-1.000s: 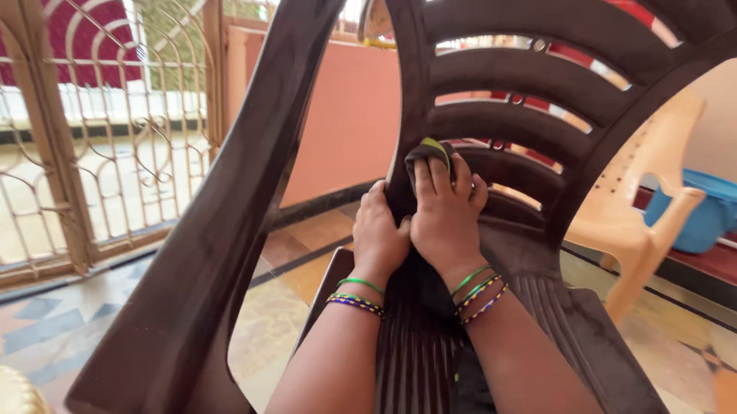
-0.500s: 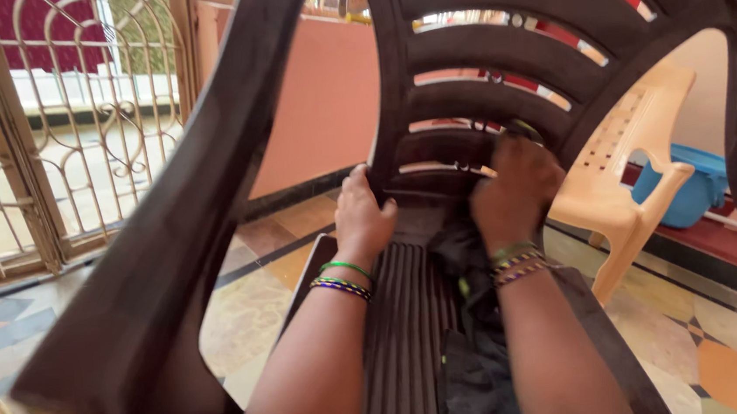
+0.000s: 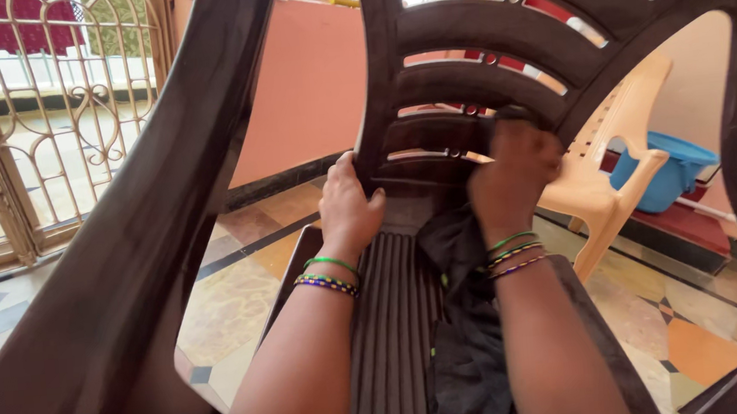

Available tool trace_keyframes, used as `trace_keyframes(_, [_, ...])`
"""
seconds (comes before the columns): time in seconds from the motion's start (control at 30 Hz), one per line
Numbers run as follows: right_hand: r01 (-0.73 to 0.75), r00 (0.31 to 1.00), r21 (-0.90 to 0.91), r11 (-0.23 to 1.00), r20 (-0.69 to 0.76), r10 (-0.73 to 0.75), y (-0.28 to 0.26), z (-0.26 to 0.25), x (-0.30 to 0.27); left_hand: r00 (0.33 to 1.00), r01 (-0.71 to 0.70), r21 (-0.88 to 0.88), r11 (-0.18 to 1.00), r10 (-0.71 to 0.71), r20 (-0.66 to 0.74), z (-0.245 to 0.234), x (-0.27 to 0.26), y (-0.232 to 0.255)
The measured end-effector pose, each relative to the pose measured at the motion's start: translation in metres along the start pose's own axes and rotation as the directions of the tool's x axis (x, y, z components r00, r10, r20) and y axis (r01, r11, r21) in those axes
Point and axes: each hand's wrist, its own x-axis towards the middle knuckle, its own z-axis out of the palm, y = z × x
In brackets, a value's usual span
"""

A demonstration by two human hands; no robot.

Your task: The person cleans a plastic chair using a cloth, wiping the seat, backrest, and legs before turning the chair over to wipe the underside.

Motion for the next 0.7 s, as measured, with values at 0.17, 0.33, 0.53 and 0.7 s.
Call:
trace_keyframes(0.17, [0.233,0.973,0.063,0.971,-0.022,-0.232,-0.011,-0.012,0.001,1.0,-0.027,-0.008,1.0,0.027,-0.006,-0.018,-0.007,-0.007])
trace_keyframes(0.33, [-0.081,0.997,0.058,0.995,0.017,0.08,0.031,-0.03,0.016,0.999,-0.03,0.032,0.999,0.029,0.025,-0.016,-0.011,0.006])
trace_keyframes(0.53, [0.157,0.985,0.029,0.987,-0.078,-0.154,-0.022,-0.036,0.049,0.999,-0.05,0.1,0.994,0.052,-0.011,-0.025,-0.013,0.012])
trace_keyframes(0.7, [0.245,0.969,0.069,0.967,-0.042,-0.243,-0.107,-0.018,0.062,1.0,-0.012,0.115,0.993,0.012,-0.003,-0.025,-0.011,0.011])
